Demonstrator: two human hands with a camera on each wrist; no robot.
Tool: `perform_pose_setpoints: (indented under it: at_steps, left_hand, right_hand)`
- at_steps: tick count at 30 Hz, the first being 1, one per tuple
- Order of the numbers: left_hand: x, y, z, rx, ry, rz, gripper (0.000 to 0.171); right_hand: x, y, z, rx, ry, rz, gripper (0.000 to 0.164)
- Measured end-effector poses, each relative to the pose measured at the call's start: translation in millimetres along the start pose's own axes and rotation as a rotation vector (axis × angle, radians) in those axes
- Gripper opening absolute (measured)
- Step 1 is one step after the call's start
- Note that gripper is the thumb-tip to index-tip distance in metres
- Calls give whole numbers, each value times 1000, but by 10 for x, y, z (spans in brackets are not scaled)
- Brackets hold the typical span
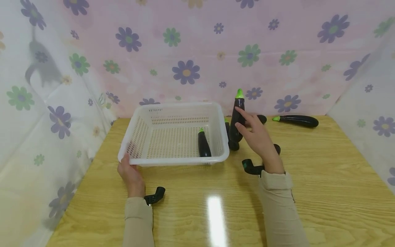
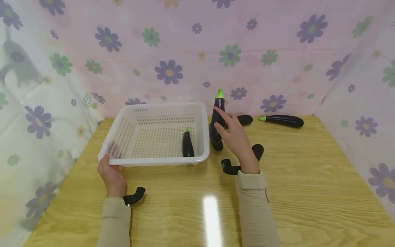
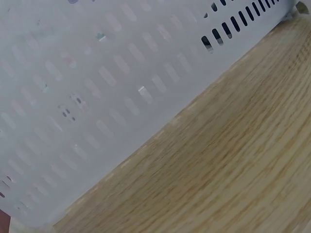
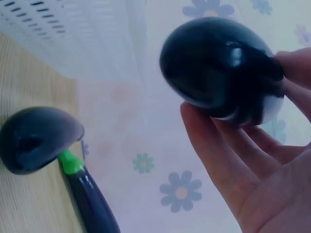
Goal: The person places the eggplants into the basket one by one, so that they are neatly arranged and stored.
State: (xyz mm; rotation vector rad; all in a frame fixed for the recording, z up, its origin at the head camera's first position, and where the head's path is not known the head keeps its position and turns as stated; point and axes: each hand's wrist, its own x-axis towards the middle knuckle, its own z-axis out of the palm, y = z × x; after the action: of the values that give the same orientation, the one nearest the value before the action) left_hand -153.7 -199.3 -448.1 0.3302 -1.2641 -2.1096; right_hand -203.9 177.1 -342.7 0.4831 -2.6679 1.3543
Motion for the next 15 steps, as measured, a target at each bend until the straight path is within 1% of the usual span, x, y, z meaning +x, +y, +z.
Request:
perform_pose_setpoints:
  at_steps: [2,4,8,12,15]
  left_hand:
    - [-68,94,58,13,13,-13,40]
    - [-89,124,71,22,18,-18,38]
    - [-78,100,66,33,24,-4,37]
    - [-77,81,53,59,45,-20,37]
    - [-90,84,46,82,60,-30,36]
  right_hand:
    - [3,-27,19,13,-9,-1,49]
    - [9,-59,41,23,-18,-9,51]
    - [21,-119,93,9,-20,-39,57]
    - [21,-151,170,2,-21,-67,60]
    - [18,-179,222,10,-35,-72,60]
